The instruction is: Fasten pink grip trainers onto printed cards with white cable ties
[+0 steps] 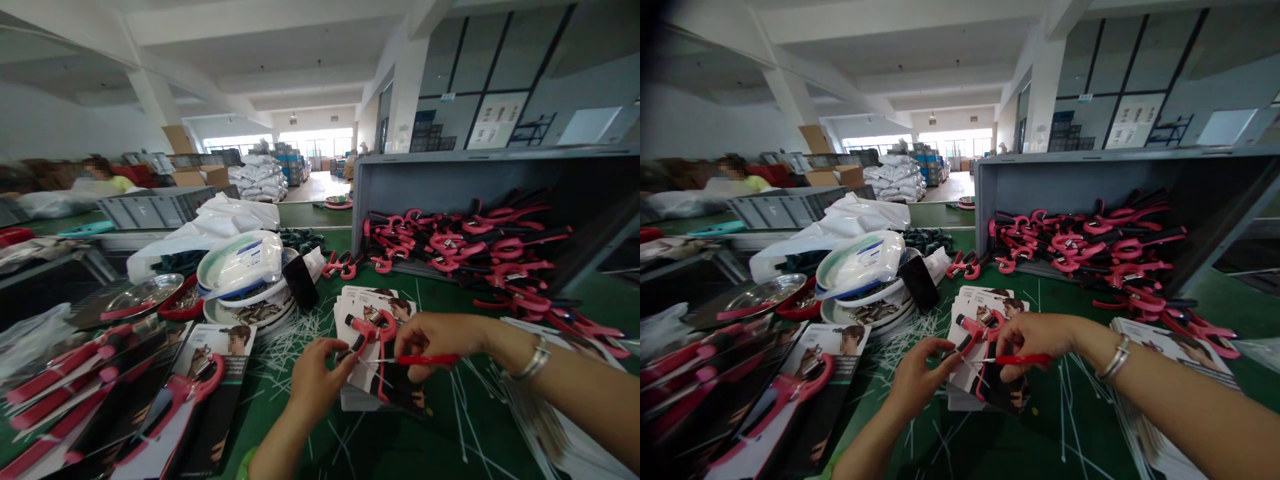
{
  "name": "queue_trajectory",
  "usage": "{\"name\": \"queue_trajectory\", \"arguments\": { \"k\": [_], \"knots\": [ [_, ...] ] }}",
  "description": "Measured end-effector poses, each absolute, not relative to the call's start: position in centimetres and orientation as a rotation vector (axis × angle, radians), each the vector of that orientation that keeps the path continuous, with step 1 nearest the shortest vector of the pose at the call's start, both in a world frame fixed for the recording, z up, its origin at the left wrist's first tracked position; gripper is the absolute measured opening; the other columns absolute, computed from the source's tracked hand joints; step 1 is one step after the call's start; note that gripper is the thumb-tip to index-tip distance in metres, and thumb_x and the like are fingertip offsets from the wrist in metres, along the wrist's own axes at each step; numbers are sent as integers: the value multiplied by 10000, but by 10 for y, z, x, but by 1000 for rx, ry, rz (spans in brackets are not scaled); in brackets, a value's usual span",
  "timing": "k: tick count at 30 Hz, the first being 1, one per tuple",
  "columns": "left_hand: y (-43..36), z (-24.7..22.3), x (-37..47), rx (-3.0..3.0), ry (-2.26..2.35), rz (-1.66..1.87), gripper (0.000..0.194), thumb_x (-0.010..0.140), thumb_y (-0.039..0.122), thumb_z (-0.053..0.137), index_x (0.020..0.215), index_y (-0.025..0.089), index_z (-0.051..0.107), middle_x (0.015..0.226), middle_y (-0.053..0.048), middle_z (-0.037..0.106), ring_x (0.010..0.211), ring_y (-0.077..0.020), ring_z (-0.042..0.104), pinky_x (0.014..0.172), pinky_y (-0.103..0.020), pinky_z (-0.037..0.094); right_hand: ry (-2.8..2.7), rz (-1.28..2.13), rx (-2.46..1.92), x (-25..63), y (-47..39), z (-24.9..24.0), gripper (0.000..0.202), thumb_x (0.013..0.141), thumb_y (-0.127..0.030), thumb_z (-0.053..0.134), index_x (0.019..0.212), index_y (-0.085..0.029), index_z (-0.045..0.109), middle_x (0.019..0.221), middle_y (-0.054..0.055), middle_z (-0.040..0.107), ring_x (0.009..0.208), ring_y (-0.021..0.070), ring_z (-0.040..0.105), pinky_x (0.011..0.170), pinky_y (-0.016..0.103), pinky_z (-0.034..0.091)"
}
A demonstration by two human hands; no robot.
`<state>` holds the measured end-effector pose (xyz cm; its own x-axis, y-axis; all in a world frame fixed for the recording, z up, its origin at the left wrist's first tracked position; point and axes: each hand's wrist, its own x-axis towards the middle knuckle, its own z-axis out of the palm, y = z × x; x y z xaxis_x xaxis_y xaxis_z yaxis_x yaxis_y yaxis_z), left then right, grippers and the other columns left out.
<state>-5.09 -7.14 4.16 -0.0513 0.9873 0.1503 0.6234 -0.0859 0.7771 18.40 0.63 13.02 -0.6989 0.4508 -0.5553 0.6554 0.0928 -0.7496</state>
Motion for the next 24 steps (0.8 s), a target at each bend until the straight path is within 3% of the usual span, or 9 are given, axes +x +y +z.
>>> {"name": "queue_trajectory", "arguments": {
  "k": [6, 13, 16, 24],
  "knots": [
    [-64, 42, -52, 1697, 1659, 936, 274, 718, 439, 632, 876, 233, 721, 841, -32, 685, 791, -197, 595, 698, -293, 438, 2140, -1581, 1056, 165, 22, 129, 493, 579, -515, 762, 912, -168, 653, 559, -65, 563, 350, 27, 436, 312, 126, 322],
    [-51, 41, -61, 1689, 1539, 916, 289, 691, 433, 670, 872, 216, 733, 854, -45, 698, 789, -197, 613, 723, -292, 459, 2118, -1483, 957, 152, 40, 135, 559, 492, -492, 810, 912, -151, 668, 530, -75, 550, 372, 32, 431, 336, 132, 348],
    [-46, 40, -64, 1689, 1480, 926, 270, 687, 412, 684, 855, 207, 735, 875, -50, 701, 804, -196, 622, 744, -290, 461, 2120, -1442, 932, 145, 46, 136, 550, 513, -520, 789, 901, -146, 678, 539, -64, 560, 384, 38, 440, 360, 147, 368],
    [-40, 44, -67, 1623, 1398, 844, 285, 676, 411, 690, 856, 196, 741, 859, -48, 712, 763, -191, 621, 671, -264, 465, 2170, -1389, 873, 138, 55, 134, 554, 442, -450, 836, 894, -157, 709, 602, -52, 589, 518, 57, 493, 459, 147, 374]
  ]
}}
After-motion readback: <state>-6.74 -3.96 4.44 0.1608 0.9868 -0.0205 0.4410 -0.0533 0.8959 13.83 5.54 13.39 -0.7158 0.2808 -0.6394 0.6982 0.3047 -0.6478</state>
